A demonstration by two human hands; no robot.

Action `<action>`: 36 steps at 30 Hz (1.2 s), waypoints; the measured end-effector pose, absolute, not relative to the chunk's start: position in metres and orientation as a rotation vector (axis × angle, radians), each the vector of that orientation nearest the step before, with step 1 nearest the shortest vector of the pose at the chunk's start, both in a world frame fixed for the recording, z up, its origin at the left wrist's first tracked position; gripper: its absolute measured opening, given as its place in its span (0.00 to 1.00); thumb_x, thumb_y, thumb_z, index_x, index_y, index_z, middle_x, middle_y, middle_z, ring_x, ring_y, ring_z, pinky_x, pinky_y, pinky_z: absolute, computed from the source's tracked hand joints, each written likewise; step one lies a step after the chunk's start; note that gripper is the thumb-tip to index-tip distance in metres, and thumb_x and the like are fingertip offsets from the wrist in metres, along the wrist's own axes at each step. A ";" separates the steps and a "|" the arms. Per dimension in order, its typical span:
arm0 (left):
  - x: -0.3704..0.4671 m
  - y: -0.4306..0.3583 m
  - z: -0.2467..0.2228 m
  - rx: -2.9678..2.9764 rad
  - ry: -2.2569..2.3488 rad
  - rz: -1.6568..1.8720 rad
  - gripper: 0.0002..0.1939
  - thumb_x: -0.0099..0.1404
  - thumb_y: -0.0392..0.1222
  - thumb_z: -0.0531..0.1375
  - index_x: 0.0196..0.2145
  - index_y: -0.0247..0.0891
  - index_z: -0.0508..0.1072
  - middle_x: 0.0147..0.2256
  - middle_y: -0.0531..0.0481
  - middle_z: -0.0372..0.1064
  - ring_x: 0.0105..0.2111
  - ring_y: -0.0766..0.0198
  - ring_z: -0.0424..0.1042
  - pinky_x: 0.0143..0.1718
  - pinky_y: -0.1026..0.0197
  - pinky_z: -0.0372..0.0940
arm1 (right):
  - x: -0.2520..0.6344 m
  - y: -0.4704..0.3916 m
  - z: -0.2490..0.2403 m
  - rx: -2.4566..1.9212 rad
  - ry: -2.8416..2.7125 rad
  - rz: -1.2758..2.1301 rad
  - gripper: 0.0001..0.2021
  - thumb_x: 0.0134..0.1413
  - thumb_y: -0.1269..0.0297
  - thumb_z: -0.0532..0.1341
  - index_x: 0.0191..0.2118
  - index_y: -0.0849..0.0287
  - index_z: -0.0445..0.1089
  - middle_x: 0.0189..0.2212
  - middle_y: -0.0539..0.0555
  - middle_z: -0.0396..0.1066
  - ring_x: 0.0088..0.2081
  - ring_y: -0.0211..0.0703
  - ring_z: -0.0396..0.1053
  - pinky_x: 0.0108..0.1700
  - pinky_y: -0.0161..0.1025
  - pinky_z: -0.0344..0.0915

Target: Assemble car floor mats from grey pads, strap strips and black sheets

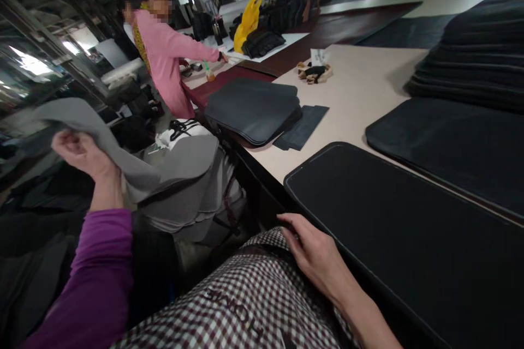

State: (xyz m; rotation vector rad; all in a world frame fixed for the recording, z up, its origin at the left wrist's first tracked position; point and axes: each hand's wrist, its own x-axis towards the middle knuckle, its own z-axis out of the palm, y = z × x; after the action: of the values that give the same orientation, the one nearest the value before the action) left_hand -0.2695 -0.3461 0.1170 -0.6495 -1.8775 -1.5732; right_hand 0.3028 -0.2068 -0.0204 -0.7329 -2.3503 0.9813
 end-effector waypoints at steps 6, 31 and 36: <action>-0.238 -0.338 0.151 -0.791 -1.886 -1.096 0.11 0.75 0.29 0.55 0.53 0.25 0.66 0.54 0.41 0.63 0.56 0.62 0.59 0.64 0.55 0.54 | 0.282 -0.206 -0.010 -0.520 -2.536 1.039 0.13 0.75 0.59 0.51 0.56 0.50 0.68 0.51 0.54 0.75 0.49 0.45 0.76 0.50 0.43 0.74; 0.047 -0.230 0.121 -1.411 -1.473 -2.185 0.19 0.70 0.51 0.65 0.52 0.40 0.70 0.45 0.47 0.69 0.43 0.65 0.74 0.43 0.65 0.72 | 0.268 -0.211 0.046 -0.501 -1.569 1.474 0.17 0.58 0.54 0.70 0.51 0.52 0.78 0.54 0.57 0.76 0.57 0.56 0.72 0.62 0.53 0.68; 0.036 -0.235 0.089 -1.235 -1.513 -2.636 0.15 0.72 0.51 0.62 0.50 0.42 0.71 0.41 0.50 0.70 0.30 0.70 0.70 0.29 0.68 0.66 | 0.298 -0.203 0.097 -0.422 -1.362 1.664 0.25 0.49 0.41 0.69 0.48 0.52 0.78 0.39 0.56 0.79 0.43 0.59 0.78 0.48 0.57 0.75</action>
State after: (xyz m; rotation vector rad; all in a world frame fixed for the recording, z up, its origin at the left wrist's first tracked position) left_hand 0.0363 -0.2348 0.0889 -1.2350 -1.5134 -2.6356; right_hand 0.2983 -0.2035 0.0968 -0.4218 -1.3620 1.6641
